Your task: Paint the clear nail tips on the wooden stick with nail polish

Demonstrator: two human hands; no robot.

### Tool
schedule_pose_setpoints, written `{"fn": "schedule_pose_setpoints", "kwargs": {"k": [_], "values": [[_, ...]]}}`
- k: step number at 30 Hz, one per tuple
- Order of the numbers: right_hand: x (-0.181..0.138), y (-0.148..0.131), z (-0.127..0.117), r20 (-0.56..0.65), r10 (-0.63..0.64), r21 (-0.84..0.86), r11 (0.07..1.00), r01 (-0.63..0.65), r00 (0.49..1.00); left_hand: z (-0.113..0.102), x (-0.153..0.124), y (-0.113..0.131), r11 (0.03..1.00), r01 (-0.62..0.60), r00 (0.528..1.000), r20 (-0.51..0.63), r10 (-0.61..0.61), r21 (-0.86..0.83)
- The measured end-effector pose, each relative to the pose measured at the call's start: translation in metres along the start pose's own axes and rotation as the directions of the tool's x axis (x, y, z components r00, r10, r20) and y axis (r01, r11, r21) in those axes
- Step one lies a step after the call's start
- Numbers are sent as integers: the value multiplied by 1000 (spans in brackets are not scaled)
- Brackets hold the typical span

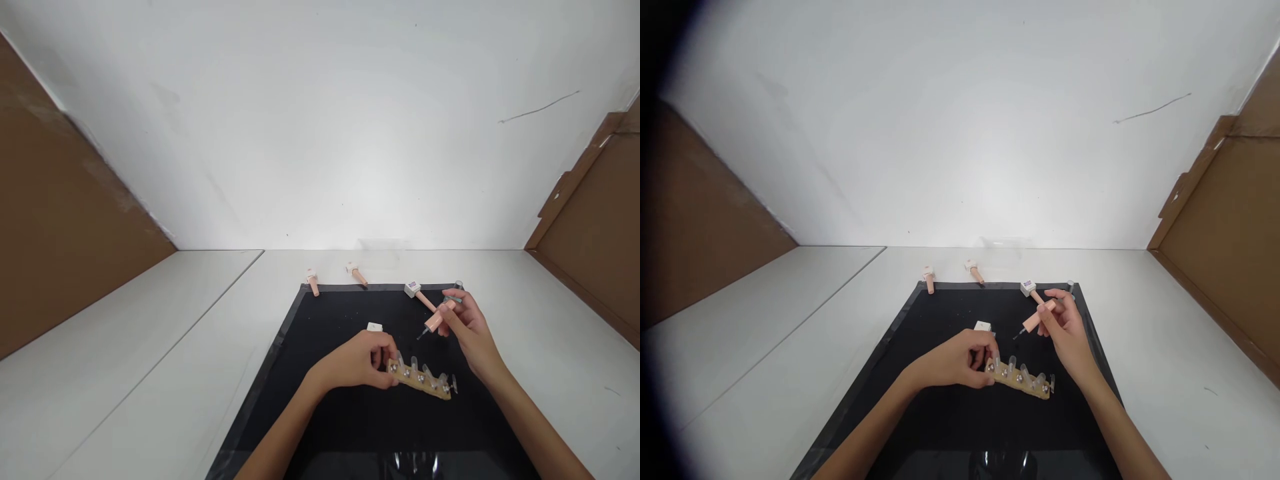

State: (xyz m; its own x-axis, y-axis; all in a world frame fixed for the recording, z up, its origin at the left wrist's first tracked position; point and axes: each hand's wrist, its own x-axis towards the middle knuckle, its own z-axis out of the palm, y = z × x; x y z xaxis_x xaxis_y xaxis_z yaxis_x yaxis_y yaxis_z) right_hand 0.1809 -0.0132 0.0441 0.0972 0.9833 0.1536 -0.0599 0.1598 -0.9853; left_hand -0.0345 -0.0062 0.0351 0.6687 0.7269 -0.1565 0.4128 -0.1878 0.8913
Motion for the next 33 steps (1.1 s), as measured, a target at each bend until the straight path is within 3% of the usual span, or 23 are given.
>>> {"fn": "schedule_pose_setpoints", "kwargs": {"k": [4,9,14,20,26,29,33], "values": [[1,-1,-3,-18,16,17,1000,-15,1000,3,4,0,978,-18,999,-34,11,-207],[1,-2,-6,-35,21,28,999,-20,999,2,7,-7,970,-8,999,-33,0,-241],[2,-1,-9,-35,13,26,1000,-12,999,-10,0,-4,986,32,999,44,-25,-161],[4,4,-12,-4,-7,-7,1000,7,1000,-18,-1,-5,990,127,985,110,-133,63],[4,20,-9,152,40,-132,991,-20,988,-20,2,-13,967,208,967,119,-226,146],[5,32,-9,210,71,-189,982,-31,975,-28,-3,-17,951,265,957,74,-280,161],[8,45,-8,250,82,-224,974,-25,965,-39,-8,-25,932,335,940,-122,-319,141]]}}
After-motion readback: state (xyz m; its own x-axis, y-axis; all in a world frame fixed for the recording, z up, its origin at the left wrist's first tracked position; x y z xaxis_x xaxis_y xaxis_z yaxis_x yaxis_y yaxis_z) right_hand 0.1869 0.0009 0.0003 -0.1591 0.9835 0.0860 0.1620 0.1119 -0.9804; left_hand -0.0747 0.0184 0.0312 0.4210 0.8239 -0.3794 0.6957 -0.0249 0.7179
